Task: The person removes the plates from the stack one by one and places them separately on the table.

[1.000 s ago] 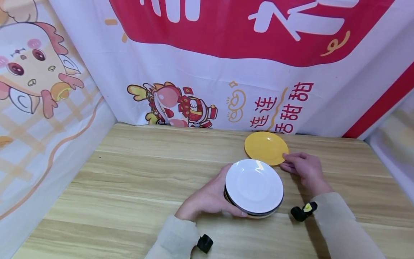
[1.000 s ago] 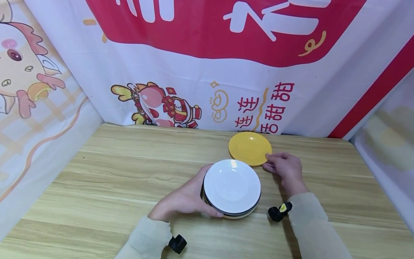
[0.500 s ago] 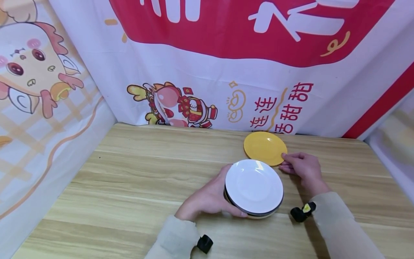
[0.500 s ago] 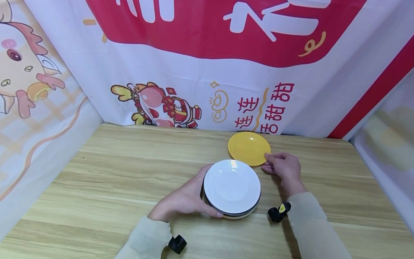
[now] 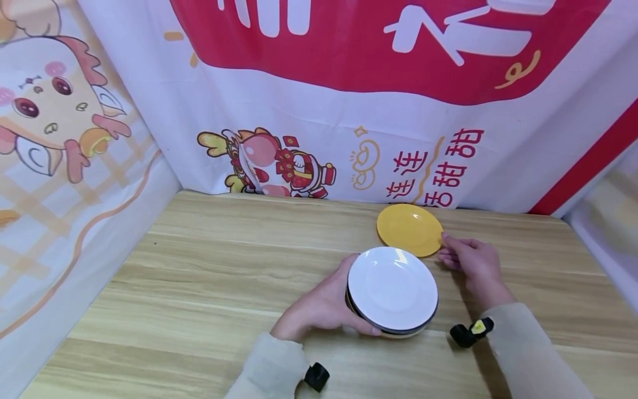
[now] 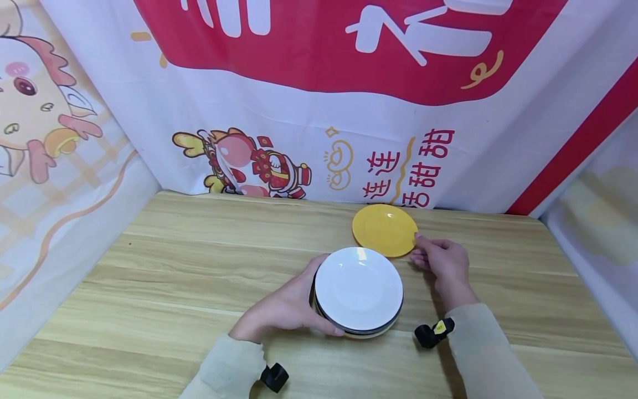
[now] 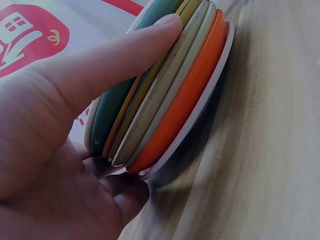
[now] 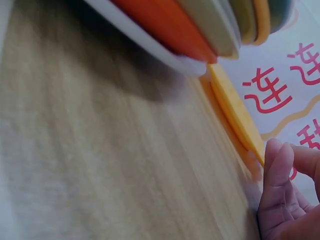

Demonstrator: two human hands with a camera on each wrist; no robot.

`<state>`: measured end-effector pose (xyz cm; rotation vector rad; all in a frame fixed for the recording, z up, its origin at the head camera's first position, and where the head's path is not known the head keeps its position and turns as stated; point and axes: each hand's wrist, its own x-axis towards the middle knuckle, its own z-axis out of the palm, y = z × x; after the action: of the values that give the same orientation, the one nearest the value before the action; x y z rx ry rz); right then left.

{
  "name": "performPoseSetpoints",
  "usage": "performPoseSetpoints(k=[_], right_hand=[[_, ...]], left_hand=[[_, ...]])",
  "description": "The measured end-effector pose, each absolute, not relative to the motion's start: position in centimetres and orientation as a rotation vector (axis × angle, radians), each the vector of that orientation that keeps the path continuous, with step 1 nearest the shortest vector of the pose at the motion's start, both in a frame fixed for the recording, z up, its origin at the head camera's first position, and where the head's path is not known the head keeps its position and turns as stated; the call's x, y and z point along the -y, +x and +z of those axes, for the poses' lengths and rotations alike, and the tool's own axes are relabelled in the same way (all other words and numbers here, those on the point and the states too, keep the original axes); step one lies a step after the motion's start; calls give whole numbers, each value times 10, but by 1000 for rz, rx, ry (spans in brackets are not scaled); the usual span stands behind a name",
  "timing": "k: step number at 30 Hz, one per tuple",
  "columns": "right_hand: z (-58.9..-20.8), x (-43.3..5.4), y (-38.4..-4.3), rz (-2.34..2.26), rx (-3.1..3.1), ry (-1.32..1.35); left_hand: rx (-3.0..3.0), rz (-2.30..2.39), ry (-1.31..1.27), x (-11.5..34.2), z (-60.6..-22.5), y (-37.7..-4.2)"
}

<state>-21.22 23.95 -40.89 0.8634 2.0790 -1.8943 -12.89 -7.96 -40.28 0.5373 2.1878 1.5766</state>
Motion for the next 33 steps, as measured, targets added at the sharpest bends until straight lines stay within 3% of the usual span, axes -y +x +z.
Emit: performPoseSetpoints(k=[8,16,33], right_hand=[[-403,-239,-192,-1882,-1993,678],[-401,-228,-174,-1594,-2325,374],[-403,-213,-163,-1465,-2401,210]], left_hand=[[-2169,1584,508,82,-402,-130],[-2166,1587,465,89,-401,-130],[-2079,1590,454,95,-399,-134]])
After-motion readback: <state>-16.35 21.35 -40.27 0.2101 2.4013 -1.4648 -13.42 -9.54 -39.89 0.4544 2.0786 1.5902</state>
